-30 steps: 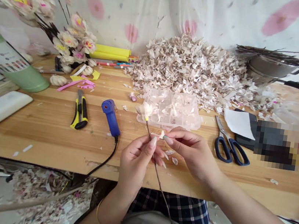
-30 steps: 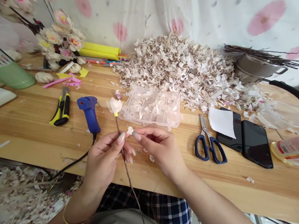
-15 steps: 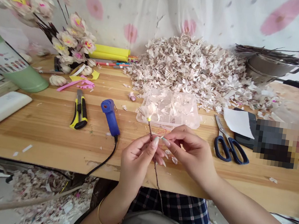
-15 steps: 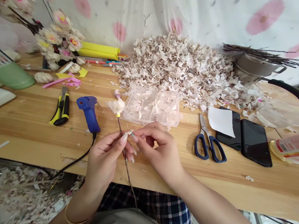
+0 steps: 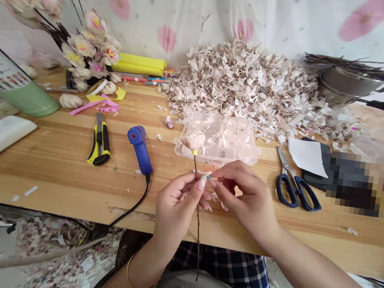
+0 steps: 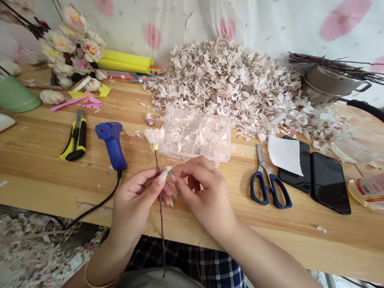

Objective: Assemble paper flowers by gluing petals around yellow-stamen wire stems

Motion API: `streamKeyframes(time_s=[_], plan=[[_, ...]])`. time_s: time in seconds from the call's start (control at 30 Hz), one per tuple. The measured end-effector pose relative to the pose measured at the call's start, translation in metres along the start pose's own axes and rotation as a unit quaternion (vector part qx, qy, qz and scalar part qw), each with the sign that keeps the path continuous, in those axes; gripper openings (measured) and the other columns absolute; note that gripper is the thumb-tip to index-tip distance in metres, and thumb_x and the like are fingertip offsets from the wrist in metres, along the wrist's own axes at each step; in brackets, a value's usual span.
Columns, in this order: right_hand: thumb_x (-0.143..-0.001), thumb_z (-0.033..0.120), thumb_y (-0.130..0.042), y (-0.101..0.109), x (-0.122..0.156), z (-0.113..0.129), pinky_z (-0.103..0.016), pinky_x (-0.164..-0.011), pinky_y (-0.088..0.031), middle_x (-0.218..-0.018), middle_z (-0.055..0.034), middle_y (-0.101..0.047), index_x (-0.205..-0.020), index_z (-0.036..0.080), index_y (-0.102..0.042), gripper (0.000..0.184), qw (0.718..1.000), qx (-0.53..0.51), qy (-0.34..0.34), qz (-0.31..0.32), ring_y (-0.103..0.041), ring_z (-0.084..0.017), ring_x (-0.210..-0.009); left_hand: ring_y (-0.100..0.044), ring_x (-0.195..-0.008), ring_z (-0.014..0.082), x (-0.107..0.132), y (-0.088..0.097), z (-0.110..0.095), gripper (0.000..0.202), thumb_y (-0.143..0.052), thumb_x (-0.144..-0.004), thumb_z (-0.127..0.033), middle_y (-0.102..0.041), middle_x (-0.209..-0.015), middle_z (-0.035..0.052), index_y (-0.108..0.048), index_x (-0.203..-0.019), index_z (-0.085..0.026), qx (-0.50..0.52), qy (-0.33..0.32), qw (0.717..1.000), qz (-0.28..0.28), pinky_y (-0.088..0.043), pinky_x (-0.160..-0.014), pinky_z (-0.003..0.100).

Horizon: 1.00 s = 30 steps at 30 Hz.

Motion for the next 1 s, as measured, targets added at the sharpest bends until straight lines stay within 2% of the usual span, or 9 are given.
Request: streamKeyframes(time_s=[0.13, 0.27, 0.5, 0.63, 0.73, 0.83, 1.0], plan=[[-0.087, 0.016, -0.065, 0.0, 0.001, -0.001, -0.019, -0.048, -0.043, -0.082, -0.0013, -0.063, -0.092, 0.019, -0.069, 0.007, 1.0, -0.017, -0.015, 0.002, -0.052, -0.006, -0.057, -0.062, -0.046, 0.0065, 0.0, -0.001, 0.0, 0.016, -0.074, -0.083, -0.03, -0.07, -0.059, -0.0021, -0.075, -0.091, -0.016, -0.002, -0.005, 1.0, 0.005, -0.051, -0.048, 0.014], [-0.087, 0.021, -0.066, -0.002, 0.003, -0.003, -0.021, -0.045, -0.039, -0.071, 0.0021, -0.057, -0.093, 0.02, -0.066, 0.006, 0.996, -0.059, -0.069, 0.012, -0.048, -0.007, -0.053, -0.061, -0.046, 0.0064, 0.001, -0.003, 0.0, 0.016, -0.073, -0.084, -0.03, -0.071, -0.059, -0.0018, -0.075, -0.092, -0.016, -0.009, -0.011, 1.0, 0.001, -0.051, -0.048, 0.014], [-0.084, 0.029, -0.069, -0.003, 0.003, -0.007, -0.022, -0.045, -0.035, -0.072, 0.0037, -0.055, -0.102, 0.023, -0.059, 0.021, 0.979, -0.155, -0.131, 0.016, -0.046, -0.007, -0.052, -0.06, -0.044, 0.0056, 0.001, -0.003, 0.001, 0.015, -0.075, -0.083, -0.03, -0.068, -0.057, -0.0033, -0.076, -0.09, -0.017, -0.003, -0.026, 1.0, -0.006, -0.05, -0.046, 0.013], [-0.085, 0.044, -0.068, 0.003, -0.003, -0.008, -0.023, -0.045, -0.036, -0.081, 0.0007, -0.059, -0.11, 0.023, -0.059, 0.034, 0.972, -0.171, -0.157, 0.041, -0.048, -0.008, -0.056, -0.059, -0.044, 0.0057, 0.001, -0.001, 0.002, 0.016, -0.075, -0.082, -0.03, -0.068, -0.055, -0.0026, -0.076, -0.091, -0.017, 0.0, -0.018, 1.0, 0.008, -0.049, -0.046, 0.014], [-0.082, 0.055, -0.068, 0.004, -0.007, -0.01, -0.024, -0.052, -0.044, -0.082, -0.0019, -0.063, -0.101, 0.02, -0.064, 0.04, 0.961, -0.169, -0.2, 0.09, -0.054, -0.01, -0.061, -0.059, -0.044, 0.0065, 0.003, -0.002, 0.001, 0.016, -0.074, -0.083, -0.03, -0.069, -0.056, -0.0016, -0.076, -0.092, -0.017, 0.002, -0.011, 0.999, 0.034, -0.049, -0.046, 0.015], [-0.077, 0.054, -0.073, 0.003, -0.011, -0.011, -0.027, -0.057, -0.048, -0.081, -0.0024, -0.064, -0.084, 0.018, -0.066, 0.037, 0.952, -0.191, -0.21, 0.119, -0.059, -0.012, -0.064, -0.059, -0.045, 0.0072, 0.006, -0.005, -0.001, 0.016, -0.072, -0.084, -0.029, -0.069, -0.055, -0.0017, -0.076, -0.094, -0.017, -0.005, 0.004, 0.999, 0.05, -0.049, -0.048, 0.016], [-0.074, 0.04, -0.08, 0.01, -0.014, -0.011, -0.028, -0.062, -0.049, -0.076, -0.0016, -0.062, -0.072, 0.018, -0.068, 0.025, 0.975, -0.167, -0.14, 0.046, -0.059, -0.013, -0.069, -0.057, -0.047, 0.0085, 0.008, -0.008, -0.004, 0.018, -0.071, -0.085, -0.032, -0.067, -0.056, -0.0014, -0.075, -0.092, -0.016, -0.037, 0.027, 0.998, 0.053, -0.049, -0.049, 0.019]])
Point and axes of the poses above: each hand's wrist, its own x-axis away from the middle knuckle, its own y-axis out of the back of the hand, z = x × y, the point moved 3 cm from there along -x, towards the middle knuckle
